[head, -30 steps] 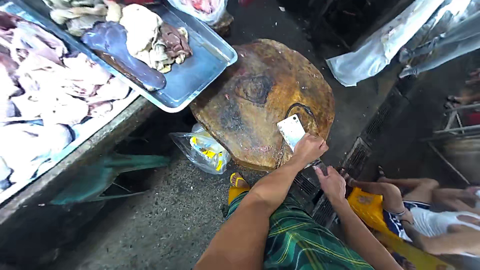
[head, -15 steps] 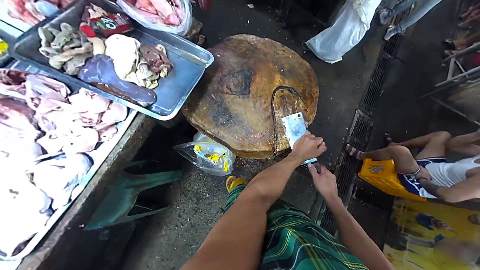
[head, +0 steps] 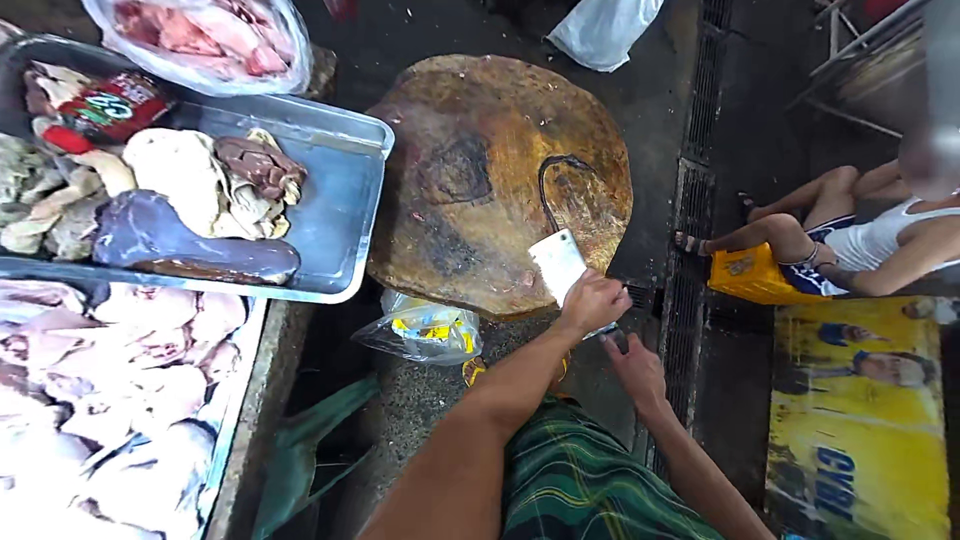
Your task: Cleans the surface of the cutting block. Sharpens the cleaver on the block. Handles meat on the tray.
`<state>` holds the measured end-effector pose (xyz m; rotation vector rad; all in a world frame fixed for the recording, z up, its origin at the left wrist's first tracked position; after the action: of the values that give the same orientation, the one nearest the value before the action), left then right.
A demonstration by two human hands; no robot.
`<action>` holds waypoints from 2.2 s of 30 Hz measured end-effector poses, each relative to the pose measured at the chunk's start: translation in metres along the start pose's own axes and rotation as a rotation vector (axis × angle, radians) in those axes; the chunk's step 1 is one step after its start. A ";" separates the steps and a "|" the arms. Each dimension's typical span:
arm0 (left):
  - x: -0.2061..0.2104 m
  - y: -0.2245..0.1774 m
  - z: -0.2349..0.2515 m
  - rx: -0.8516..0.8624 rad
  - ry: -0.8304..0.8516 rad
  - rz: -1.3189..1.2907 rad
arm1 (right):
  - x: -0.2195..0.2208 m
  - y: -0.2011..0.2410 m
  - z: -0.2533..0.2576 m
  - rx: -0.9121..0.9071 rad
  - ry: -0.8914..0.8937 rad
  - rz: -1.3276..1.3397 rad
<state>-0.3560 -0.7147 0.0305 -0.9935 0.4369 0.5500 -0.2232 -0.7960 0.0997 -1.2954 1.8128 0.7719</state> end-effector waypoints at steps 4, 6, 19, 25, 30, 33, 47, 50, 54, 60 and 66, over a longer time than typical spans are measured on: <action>-0.003 0.008 -0.005 0.060 0.057 -0.050 | 0.009 0.012 -0.010 0.017 -0.002 -0.011; -0.026 0.012 -0.031 0.007 0.005 -0.036 | 0.013 0.023 -0.026 -0.037 0.043 -0.037; -0.043 0.019 -0.031 -0.110 -0.060 0.069 | 0.000 0.033 -0.017 -0.125 0.102 -0.066; 0.025 0.011 0.047 0.012 0.081 0.006 | -0.024 -0.002 0.031 -0.083 -0.009 0.026; -0.032 0.018 -0.018 -0.208 -0.126 0.173 | -0.019 0.023 0.016 -0.308 0.123 -0.125; -0.009 0.017 0.016 -0.168 -0.165 0.157 | -0.036 0.010 0.037 -0.272 0.069 -0.061; 0.038 0.011 0.075 -0.164 -0.039 0.127 | -0.051 -0.015 0.075 -0.229 -0.001 0.045; 0.038 0.017 0.078 -0.137 -0.039 0.140 | -0.056 -0.007 0.076 -0.266 0.013 -0.022; -0.016 0.021 0.004 -0.313 -0.221 0.269 | -0.037 0.019 0.051 -0.492 0.079 -0.178; -0.008 0.024 0.033 -0.345 -0.203 0.273 | -0.039 0.018 0.071 -0.470 0.012 -0.132; -0.028 0.010 0.023 -0.456 -0.251 0.272 | -0.042 0.016 0.078 -0.599 -0.020 -0.180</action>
<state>-0.3813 -0.6968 0.0510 -1.2877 0.2245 1.0391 -0.2124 -0.7069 0.0955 -1.7872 1.4669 1.2766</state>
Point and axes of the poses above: each hand's wrist, its own z-axis towards the middle knuckle, its own x-axis out of the palm, y = z × x, the point moved 1 cm from there along z, towards the middle knuckle, and after that the axes turned 3 degrees about x, right-handed, at the moved point
